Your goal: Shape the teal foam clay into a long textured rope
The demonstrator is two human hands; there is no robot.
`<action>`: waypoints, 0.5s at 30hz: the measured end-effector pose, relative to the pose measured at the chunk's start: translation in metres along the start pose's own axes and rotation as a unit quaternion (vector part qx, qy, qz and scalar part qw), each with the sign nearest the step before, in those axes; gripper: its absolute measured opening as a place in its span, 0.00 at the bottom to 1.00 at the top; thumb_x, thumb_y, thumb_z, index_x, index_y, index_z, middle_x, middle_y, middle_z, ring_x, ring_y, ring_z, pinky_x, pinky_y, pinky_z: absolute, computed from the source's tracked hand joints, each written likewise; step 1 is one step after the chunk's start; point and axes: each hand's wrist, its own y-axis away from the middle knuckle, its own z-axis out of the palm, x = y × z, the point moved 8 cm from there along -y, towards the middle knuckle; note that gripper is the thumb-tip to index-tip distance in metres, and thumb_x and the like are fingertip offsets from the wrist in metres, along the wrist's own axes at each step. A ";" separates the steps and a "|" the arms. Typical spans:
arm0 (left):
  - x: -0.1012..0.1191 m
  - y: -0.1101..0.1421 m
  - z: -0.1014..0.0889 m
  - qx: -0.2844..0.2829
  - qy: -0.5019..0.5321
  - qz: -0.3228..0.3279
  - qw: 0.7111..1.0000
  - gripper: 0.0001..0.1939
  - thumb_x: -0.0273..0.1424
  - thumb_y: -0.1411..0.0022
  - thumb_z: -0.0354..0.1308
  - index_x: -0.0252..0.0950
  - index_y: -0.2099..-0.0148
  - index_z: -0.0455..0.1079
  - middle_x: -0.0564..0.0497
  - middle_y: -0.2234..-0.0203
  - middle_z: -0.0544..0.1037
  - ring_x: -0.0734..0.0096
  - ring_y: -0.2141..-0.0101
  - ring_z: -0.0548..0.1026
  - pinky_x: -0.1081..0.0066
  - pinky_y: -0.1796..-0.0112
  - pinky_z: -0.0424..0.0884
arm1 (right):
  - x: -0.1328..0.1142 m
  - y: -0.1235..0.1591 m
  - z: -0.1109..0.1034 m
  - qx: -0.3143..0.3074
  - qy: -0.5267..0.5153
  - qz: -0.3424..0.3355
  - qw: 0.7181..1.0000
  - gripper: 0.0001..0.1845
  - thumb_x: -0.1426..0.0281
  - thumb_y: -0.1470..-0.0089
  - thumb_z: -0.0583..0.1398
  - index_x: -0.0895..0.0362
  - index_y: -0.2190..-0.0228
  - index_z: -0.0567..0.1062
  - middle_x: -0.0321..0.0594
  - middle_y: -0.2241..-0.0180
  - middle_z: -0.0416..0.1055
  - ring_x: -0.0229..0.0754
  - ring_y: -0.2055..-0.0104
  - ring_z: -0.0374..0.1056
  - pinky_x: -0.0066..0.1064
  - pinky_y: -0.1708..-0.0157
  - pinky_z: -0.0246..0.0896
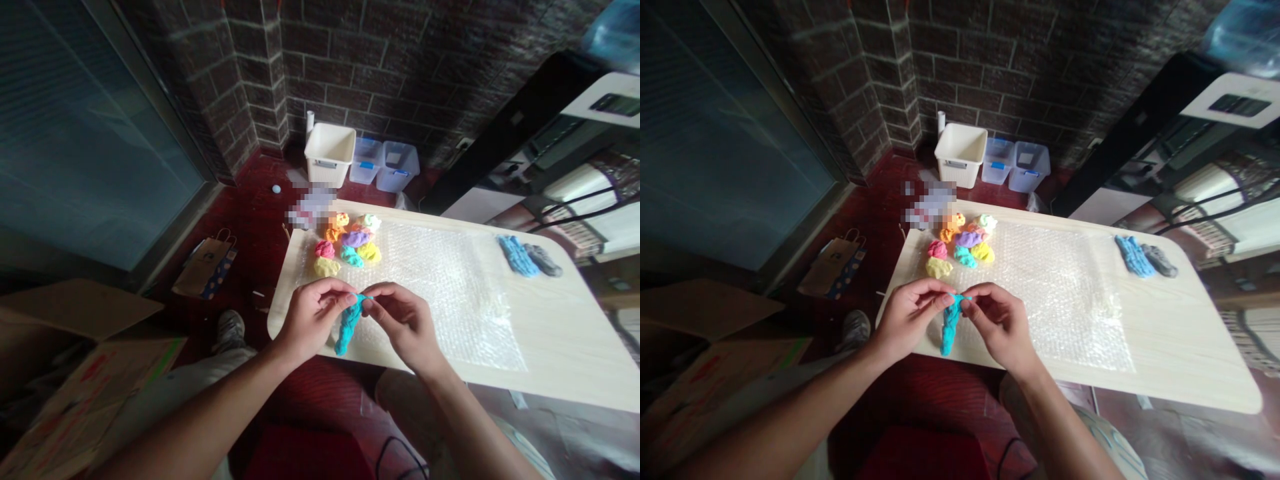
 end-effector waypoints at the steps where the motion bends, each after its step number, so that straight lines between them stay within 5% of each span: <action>1: 0.000 0.000 -0.001 0.003 0.002 -0.002 1.000 0.08 0.34 0.36 0.68 0.33 0.59 0.79 0.48 0.66 0.83 0.69 0.64 0.82 0.74 0.61 0.77 | -0.001 0.000 0.000 0.001 -0.001 -0.007 1.000 0.06 0.65 0.42 0.70 0.54 0.63 0.82 0.40 0.69 0.79 0.39 0.68 0.73 0.30 0.68 0.70; 9: -0.007 0.000 0.010 -0.040 0.041 -0.044 0.997 0.18 0.38 0.34 0.66 0.35 0.46 0.75 0.45 0.57 0.82 0.66 0.58 0.81 0.72 0.57 0.77 | -0.007 -0.001 -0.001 0.007 -0.017 -0.037 0.999 0.05 0.66 0.42 0.70 0.54 0.63 0.82 0.41 0.64 0.79 0.40 0.65 0.75 0.33 0.64 0.74; 15: -0.014 0.002 0.006 -0.029 0.007 -0.071 0.997 0.17 0.43 0.35 0.66 0.33 0.57 0.79 0.46 0.66 0.82 0.69 0.65 0.79 0.74 0.63 0.74 | -0.010 0.001 0.001 -0.003 0.060 -0.075 0.995 0.04 0.68 0.39 0.68 0.53 0.61 0.82 0.43 0.63 0.79 0.44 0.61 0.76 0.38 0.60 0.74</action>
